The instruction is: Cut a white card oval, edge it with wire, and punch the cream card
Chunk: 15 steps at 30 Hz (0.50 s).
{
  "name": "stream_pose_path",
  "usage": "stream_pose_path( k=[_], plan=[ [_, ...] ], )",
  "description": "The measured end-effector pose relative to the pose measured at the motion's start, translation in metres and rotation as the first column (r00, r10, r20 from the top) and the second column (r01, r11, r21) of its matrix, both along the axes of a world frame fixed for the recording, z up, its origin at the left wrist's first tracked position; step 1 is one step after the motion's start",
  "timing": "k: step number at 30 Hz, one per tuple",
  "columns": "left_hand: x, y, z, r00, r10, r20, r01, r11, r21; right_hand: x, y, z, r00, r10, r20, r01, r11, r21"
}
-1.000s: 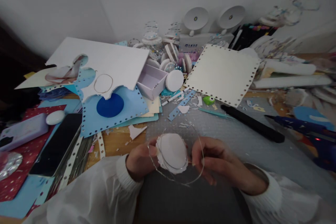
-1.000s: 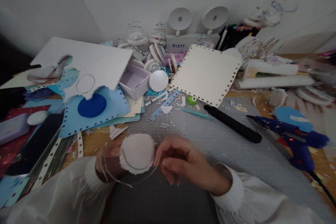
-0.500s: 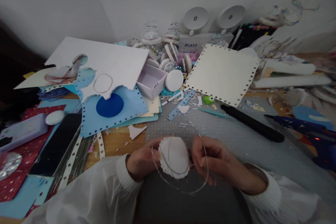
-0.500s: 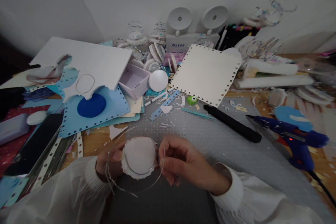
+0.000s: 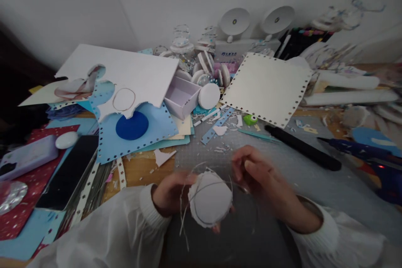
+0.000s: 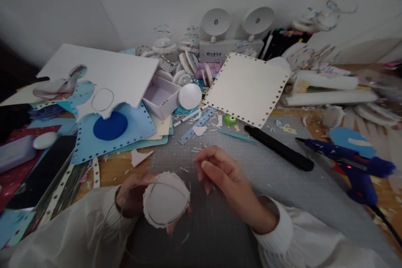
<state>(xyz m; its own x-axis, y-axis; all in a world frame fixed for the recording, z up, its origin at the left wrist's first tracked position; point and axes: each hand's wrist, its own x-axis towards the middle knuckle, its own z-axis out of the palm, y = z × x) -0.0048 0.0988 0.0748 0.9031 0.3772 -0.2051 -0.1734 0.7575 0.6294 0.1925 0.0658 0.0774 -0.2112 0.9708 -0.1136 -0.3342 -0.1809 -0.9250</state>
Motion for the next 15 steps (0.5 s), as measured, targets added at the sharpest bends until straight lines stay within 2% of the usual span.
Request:
stream_pose_path(
  k=[3, 6, 9, 12, 15],
  plan=[
    [0.001, 0.002, 0.007, 0.985, -0.163, -0.063, 0.158, 0.984, -0.077, -0.001, 0.0, 0.001, 0.993, 0.114, 0.023, -0.114, 0.993, 0.002],
    [0.001, 0.003, 0.012, 0.975, -0.208, -0.079, 0.202, 0.977, -0.071, -0.003, -0.002, -0.001, 0.968, 0.25, 0.021, -0.25, 0.968, 0.016],
    [0.0, 0.002, 0.008, 0.969, -0.231, -0.09, 0.228, 0.973, -0.041, -0.004, -0.004, 0.0, 0.941, 0.336, -0.023, -0.336, 0.942, 0.03],
    [0.0, -0.002, -0.003, 0.976, -0.204, -0.077, 0.203, 0.979, -0.029, -0.005, -0.005, 0.003, 0.946, 0.32, 0.041, -0.321, 0.947, 0.015],
    [0.001, -0.005, -0.013, 0.994, -0.095, -0.059, 0.095, 0.995, -0.016, -0.004, -0.003, 0.004, 0.957, 0.274, 0.095, -0.276, 0.961, 0.011]
  ],
)
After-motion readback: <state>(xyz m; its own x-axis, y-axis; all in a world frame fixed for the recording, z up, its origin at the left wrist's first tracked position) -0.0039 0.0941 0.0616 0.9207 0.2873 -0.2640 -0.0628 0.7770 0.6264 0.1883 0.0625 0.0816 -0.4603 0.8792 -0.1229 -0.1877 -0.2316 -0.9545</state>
